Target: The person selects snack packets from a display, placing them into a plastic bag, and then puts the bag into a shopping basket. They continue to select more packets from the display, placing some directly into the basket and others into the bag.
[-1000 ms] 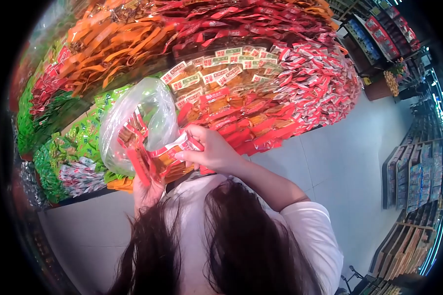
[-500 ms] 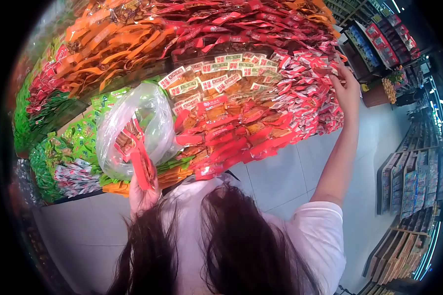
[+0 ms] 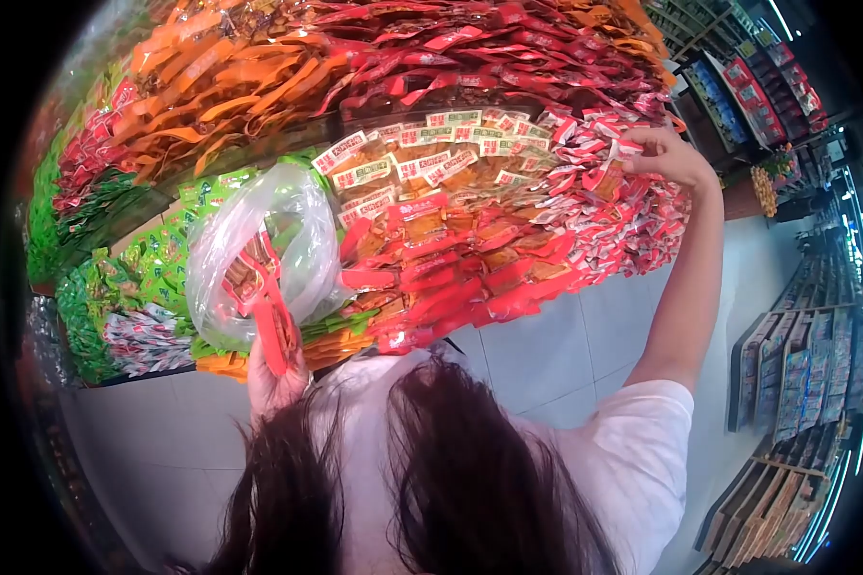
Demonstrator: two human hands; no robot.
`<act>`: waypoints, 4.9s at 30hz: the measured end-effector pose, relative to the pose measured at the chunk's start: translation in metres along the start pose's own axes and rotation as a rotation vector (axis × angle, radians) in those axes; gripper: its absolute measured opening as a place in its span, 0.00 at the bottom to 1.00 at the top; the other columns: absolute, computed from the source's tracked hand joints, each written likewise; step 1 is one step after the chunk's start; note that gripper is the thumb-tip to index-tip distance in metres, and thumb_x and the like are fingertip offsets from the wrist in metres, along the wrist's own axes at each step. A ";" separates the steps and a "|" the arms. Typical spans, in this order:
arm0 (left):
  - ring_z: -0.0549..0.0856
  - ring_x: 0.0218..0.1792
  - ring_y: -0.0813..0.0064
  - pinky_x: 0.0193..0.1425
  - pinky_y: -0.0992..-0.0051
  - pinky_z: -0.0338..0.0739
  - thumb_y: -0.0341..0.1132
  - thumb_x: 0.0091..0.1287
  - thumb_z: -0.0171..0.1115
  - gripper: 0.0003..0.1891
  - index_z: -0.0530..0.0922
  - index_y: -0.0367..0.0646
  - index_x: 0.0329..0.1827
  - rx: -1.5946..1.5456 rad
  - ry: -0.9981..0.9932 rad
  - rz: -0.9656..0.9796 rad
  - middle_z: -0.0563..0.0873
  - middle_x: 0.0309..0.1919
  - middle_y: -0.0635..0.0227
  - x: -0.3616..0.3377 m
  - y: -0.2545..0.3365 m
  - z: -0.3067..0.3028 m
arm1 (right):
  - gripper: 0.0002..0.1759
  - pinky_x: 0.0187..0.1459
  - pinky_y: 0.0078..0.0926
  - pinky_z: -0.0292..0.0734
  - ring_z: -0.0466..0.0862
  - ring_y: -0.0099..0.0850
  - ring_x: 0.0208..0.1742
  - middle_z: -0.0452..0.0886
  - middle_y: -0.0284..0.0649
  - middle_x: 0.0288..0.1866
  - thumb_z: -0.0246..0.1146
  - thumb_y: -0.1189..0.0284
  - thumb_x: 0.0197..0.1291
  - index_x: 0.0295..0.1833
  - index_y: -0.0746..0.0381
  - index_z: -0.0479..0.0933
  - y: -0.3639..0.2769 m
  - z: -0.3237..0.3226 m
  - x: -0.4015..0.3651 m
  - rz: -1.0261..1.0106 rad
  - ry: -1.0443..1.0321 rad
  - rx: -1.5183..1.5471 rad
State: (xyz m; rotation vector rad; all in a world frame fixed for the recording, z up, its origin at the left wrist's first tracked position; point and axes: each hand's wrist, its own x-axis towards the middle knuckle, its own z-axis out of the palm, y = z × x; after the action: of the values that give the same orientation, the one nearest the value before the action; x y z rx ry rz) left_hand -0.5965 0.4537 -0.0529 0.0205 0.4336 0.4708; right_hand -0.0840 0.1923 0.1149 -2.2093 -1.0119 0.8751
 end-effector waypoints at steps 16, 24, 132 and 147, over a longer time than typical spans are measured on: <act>0.84 0.50 0.70 0.50 0.71 0.84 0.39 0.75 0.49 0.21 0.66 0.40 0.67 0.149 -0.179 -0.025 0.80 0.56 0.63 0.008 0.006 -0.008 | 0.25 0.46 0.21 0.76 0.80 0.24 0.44 0.79 0.34 0.44 0.62 0.70 0.64 0.65 0.62 0.67 0.037 -0.003 0.044 0.024 0.546 -0.565; 0.70 0.66 0.73 0.70 0.73 0.62 0.24 0.68 0.54 0.29 0.58 0.37 0.72 1.079 -0.084 0.484 0.72 0.65 0.62 0.016 -0.019 0.063 | 0.21 0.48 0.28 0.82 0.82 0.28 0.46 0.80 0.39 0.49 0.61 0.73 0.62 0.60 0.64 0.68 -0.066 0.109 -0.006 -0.309 0.359 0.566; 0.83 0.34 0.75 0.41 0.75 0.80 0.25 0.68 0.55 0.12 0.71 0.36 0.54 1.115 -0.176 0.544 0.83 0.35 0.63 -0.005 0.000 0.058 | 0.10 0.39 0.38 0.76 0.81 0.43 0.41 0.80 0.40 0.37 0.59 0.80 0.52 0.41 0.58 0.77 -0.036 0.037 -0.015 -0.235 0.450 -1.223; 0.83 0.33 0.75 0.41 0.76 0.79 0.25 0.68 0.56 0.10 0.72 0.36 0.51 1.100 -0.118 0.569 0.83 0.35 0.63 -0.017 0.001 0.051 | 0.15 0.41 0.39 0.77 0.83 0.44 0.41 0.83 0.42 0.38 0.62 0.80 0.50 0.45 0.56 0.79 0.010 0.054 0.006 -0.361 0.492 -0.961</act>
State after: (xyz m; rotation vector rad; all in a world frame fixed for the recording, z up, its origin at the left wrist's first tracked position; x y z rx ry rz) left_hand -0.5892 0.4508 0.0003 1.2547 0.5248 0.7320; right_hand -0.1161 0.2027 0.0715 -2.6031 -1.7000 -0.4253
